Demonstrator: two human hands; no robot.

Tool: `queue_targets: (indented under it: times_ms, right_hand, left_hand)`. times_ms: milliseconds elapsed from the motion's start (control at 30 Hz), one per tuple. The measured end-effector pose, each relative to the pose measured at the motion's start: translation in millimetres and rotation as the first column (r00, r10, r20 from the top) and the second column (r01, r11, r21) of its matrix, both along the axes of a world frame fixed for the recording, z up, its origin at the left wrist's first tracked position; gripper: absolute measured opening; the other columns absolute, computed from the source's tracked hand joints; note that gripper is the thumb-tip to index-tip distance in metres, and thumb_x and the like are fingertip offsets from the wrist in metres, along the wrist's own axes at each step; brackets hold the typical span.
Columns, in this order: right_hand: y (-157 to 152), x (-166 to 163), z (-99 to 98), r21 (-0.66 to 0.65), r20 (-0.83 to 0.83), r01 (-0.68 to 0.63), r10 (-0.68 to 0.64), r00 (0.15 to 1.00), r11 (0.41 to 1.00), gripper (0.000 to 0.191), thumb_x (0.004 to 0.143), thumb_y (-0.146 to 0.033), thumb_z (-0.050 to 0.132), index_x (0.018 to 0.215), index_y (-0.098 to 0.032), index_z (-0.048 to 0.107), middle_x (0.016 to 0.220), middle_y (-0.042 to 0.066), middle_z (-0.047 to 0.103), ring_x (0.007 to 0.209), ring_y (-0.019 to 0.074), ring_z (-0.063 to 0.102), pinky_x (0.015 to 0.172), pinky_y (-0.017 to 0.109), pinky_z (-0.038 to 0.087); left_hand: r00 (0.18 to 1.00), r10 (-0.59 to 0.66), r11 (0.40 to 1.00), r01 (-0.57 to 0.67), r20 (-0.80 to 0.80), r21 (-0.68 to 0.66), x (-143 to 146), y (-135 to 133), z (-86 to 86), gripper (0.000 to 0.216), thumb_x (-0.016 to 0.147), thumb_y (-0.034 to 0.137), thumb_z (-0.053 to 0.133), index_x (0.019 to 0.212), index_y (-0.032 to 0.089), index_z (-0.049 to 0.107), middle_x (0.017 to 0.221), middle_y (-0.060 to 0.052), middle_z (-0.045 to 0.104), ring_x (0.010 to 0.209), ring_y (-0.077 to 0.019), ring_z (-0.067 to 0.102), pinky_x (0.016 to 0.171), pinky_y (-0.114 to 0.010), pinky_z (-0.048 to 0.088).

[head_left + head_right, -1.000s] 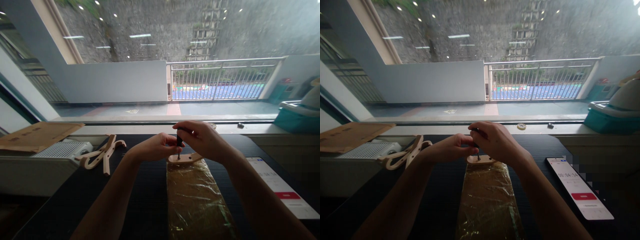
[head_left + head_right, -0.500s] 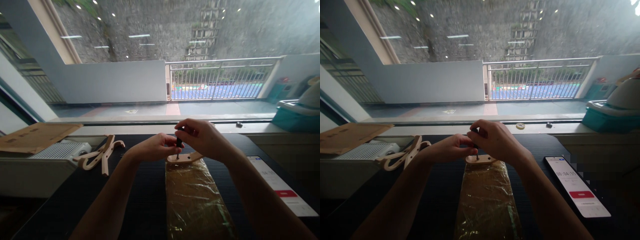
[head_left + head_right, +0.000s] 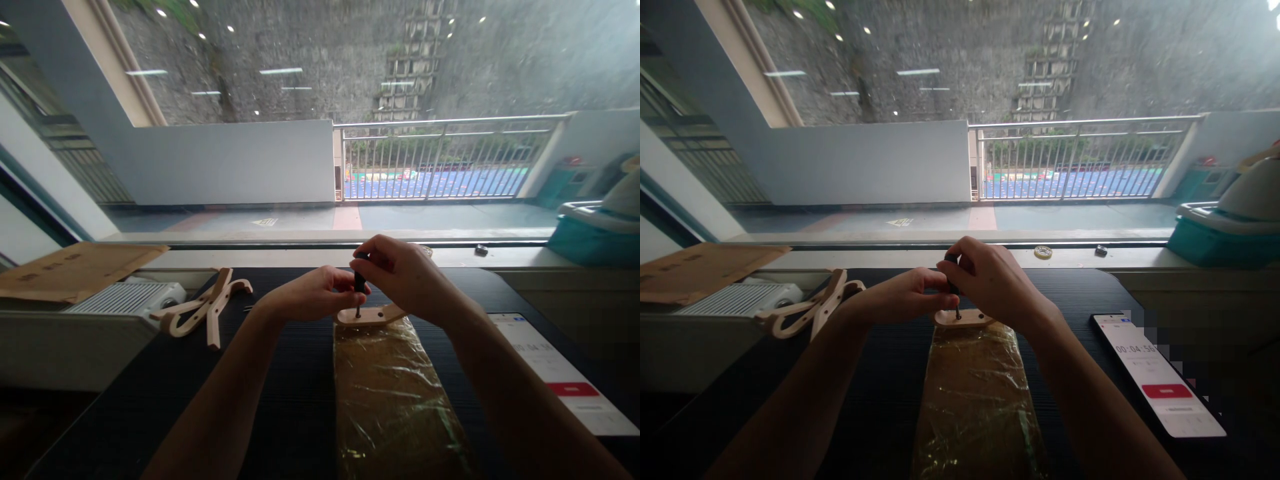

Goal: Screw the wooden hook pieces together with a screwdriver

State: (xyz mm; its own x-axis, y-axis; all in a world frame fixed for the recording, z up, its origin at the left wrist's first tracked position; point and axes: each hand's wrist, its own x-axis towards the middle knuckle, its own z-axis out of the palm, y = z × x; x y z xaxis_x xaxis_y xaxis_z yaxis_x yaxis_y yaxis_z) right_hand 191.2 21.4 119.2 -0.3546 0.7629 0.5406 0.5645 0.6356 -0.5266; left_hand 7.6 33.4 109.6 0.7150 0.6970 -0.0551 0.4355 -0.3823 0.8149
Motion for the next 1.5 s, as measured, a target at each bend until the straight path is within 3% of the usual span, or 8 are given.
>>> queue_targets:
  times_ms: [233,567,700,833,1133,1400,1500]
  right_hand:
    - [-0.3,1.2,0.0,0.033,0.053,-0.087,0.085,0.995,0.996,0.022,0.088,-0.029,0.047,0.102,-0.020,0.063,0.065,-0.002,0.060,0.054,0.0080,0.049,0.053,0.024,0.034]
    - [5.5,-0.6,-3.4,0.036,-0.007,0.012,-0.011,1.000,0.999,0.022,0.082,-0.038,0.056,0.085,-0.018,0.063,0.055,-0.003,0.054,0.049,0.0080,0.044,0.048,0.023,0.031]
    - [2.9,-0.4,-2.3,0.026,0.022,0.013,-0.014,1.000,1.000,0.022,0.083,-0.039,0.054,0.090,-0.019,0.063,0.058,-0.002,0.057,0.052,0.0094,0.048,0.051,0.025,0.033]
    - [0.7,1.0,-0.6,0.012,0.064,-0.076,0.075,0.995,0.997,0.025,0.087,-0.032,0.048,0.104,-0.021,0.063,0.066,-0.002,0.060,0.055,0.0090,0.049,0.053,0.025,0.033]
    - [4.1,2.1,-3.2,0.070,0.035,-0.068,0.066,0.997,0.995,0.021,0.087,-0.031,0.050,0.095,-0.019,0.064,0.064,-0.002,0.060,0.054,0.0081,0.049,0.053,0.022,0.034]
    - [3.7,2.1,-1.4,0.056,0.043,0.000,-0.003,0.999,0.998,0.019,0.084,-0.035,0.054,0.085,-0.018,0.064,0.056,-0.003,0.056,0.049,0.0075,0.044,0.049,0.023,0.031]
    - [2.3,1.9,-0.6,0.024,0.027,-0.036,0.036,0.999,0.999,0.020,0.085,-0.034,0.053,0.089,-0.018,0.064,0.059,-0.003,0.058,0.052,0.0082,0.048,0.050,0.023,0.032]
  left_hand:
    - [1.000,0.000,0.999,0.001,0.012,-0.035,-0.5,1.0,-0.2,0.037,0.084,0.044,0.051,0.100,0.013,0.062,0.079,-0.002,0.056,0.070,-0.0122,0.047,0.063,-0.025,0.037]
    - [0.999,-0.015,1.000,0.014,0.032,0.013,1.8,-0.4,0.2,0.033,0.085,0.039,0.048,0.097,0.012,0.063,0.067,0.002,0.046,0.059,-0.0089,0.037,0.053,-0.023,0.030]
    - [1.000,-0.009,1.000,0.009,0.026,-0.009,1.0,1.0,-1.0,0.035,0.084,0.043,0.050,0.097,0.013,0.062,0.073,0.000,0.052,0.064,-0.0105,0.043,0.057,-0.023,0.035]
    - [0.999,-0.013,0.999,0.015,0.033,-0.052,-0.5,2.1,-1.2,0.036,0.083,0.044,0.051,0.100,0.014,0.062,0.081,-0.002,0.057,0.071,-0.0121,0.048,0.064,-0.025,0.038]
    - [0.999,-0.022,0.999,0.023,0.032,-0.024,-0.1,1.0,-1.3,0.033,0.085,0.041,0.049,0.096,0.012,0.062,0.076,-0.001,0.055,0.067,-0.0111,0.045,0.060,-0.024,0.036]
    - [0.999,-0.001,1.000,0.001,0.044,0.001,3.1,0.0,-0.8,0.033,0.084,0.042,0.051,0.095,0.013,0.062,0.071,0.001,0.051,0.061,-0.0093,0.040,0.056,-0.023,0.033]
    - [0.999,0.019,1.000,-0.019,0.042,0.002,3.3,0.2,-0.8,0.035,0.083,0.044,0.052,0.095,0.013,0.063,0.075,-0.001,0.054,0.064,-0.0105,0.044,0.059,-0.024,0.035]
